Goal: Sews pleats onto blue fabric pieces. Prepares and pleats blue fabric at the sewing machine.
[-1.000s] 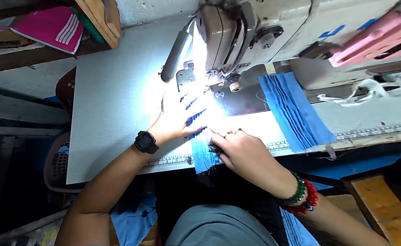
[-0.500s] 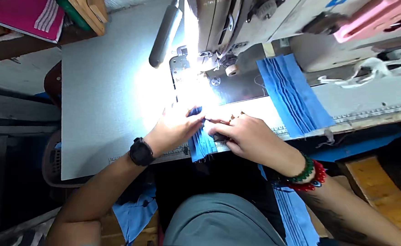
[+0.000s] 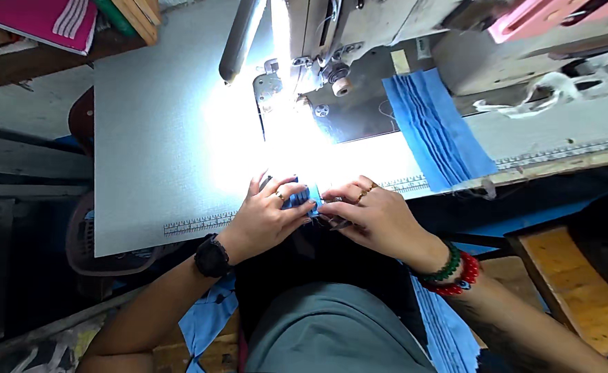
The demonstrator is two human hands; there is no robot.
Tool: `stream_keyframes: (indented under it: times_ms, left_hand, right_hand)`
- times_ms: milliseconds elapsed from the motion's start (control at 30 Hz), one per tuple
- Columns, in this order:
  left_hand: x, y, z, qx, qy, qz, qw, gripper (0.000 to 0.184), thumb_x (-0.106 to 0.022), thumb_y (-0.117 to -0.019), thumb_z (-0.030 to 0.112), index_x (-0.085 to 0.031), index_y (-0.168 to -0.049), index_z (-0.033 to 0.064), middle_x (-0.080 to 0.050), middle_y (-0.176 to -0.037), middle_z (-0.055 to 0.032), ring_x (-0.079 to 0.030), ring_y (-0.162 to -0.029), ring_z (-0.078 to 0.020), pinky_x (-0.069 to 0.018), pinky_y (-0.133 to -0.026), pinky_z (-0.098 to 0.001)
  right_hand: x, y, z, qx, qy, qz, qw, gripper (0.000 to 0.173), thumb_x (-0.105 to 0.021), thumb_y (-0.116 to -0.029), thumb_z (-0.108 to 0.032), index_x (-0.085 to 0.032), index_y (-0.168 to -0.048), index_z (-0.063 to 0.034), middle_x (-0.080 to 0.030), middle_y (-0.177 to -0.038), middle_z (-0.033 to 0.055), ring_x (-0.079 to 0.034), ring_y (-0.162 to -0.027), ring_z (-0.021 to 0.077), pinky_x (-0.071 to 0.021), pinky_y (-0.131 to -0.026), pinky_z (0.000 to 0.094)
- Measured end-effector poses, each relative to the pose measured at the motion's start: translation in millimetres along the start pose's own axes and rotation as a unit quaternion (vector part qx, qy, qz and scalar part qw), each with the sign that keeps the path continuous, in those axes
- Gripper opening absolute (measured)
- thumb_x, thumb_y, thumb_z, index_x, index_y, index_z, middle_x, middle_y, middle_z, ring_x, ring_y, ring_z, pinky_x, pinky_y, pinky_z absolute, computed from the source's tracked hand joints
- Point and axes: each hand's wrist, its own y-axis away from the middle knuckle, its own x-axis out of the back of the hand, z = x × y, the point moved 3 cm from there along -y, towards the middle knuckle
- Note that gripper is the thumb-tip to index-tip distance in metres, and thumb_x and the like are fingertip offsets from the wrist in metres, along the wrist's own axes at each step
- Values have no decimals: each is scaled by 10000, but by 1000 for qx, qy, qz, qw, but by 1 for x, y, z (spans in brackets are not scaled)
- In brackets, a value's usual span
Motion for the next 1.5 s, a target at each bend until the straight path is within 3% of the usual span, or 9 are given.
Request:
stream_keyframes:
  times_ms: [200,433,667,800,1000,1233,1367,1433,1500]
  left_hand:
    - [5,0,4,-70,28,3,997,236,-569,-1049,208,-790,-1111,152,-736,-1202,-18,-611,-1276,-209,-316,-1197,-559]
    - [10,-12,-11,-63,12,-15,998,254,-536,-1055,194,-779,-1120,161,-731,-1213,-8,-614,-1278,-194,-329,-1191,-554]
    - [16,-38,-48,-51,4,-24,998,240,-571,-1029,201,-784,-1134,164,-716,-1236,-38,-627,-1251,-222,-376,-1151,-563]
    - [21,-52,-68,-48,34,-24,998,247,-579,-1018,164,-782,-1152,123,-704,-1234,-78,-628,-1202,-244,-451,-1069,-472]
    - [24,-71,-98,-37,19,1,999,227,-586,-1022,155,-776,-1130,94,-704,-1220,-111,-650,-1165,-252,-516,-1008,-416]
    - [27,-93,-132,-13,-33,25,999,248,-585,-998,228,-796,-1121,179,-708,-1225,-58,-598,-1260,-254,-234,-1213,-594]
    - [35,-107,-152,109,24,70,991,238,-637,-965,252,-811,-1004,93,-729,-1113,-122,-625,-1168,-301,-364,-1101,-557]
    - [34,-114,-178,251,5,134,959,341,-620,-993,347,-753,-1138,68,-716,-1192,-141,-638,-1193,-312,-456,-1046,-583]
    - [31,-125,-202,405,6,138,904,646,-568,-960,602,-634,-1338,83,-609,-1379,-179,-490,-1365,-369,-339,-1097,-675]
  right_hand:
    - [-5,10,-12,-23,19,7,1000,221,-594,-994,-251,-769,-1119,-198,-726,-1114,38,-659,-972,254,-531,-693,385]
    - [0,-6,-11,-38,58,-24,997,278,-593,-958,-197,-755,-1184,-177,-710,-1055,88,-664,-897,308,-528,-614,415]
    - [2,-47,10,-32,110,-27,993,238,-656,-886,-139,-766,-1096,-116,-686,-953,139,-671,-892,354,-524,-604,450]
    - [2,-68,23,-30,133,-26,990,258,-711,-858,-118,-751,-1113,-107,-673,-933,138,-658,-853,349,-492,-559,438]
    - [-1,-96,44,-46,149,-25,987,196,-696,-899,-81,-750,-1087,-94,-683,-1018,136,-665,-942,347,-537,-651,472]
    - [0,-108,43,-207,112,-57,970,226,-647,-923,-44,-720,-1135,-14,-708,-1052,199,-704,-945,366,-574,-769,524]
    - [0,-78,32,-147,129,-49,979,220,-701,-939,-294,-747,-1031,-99,-721,-951,124,-718,-839,310,-580,-674,488]
    - [7,-64,22,-169,101,-52,979,437,-637,-960,-529,-728,-969,-102,-699,-839,86,-703,-758,261,-563,-635,458]
    - [13,-57,10,-194,62,-77,976,567,-580,-943,-654,-706,-1024,-107,-687,-802,74,-691,-735,248,-552,-634,456]
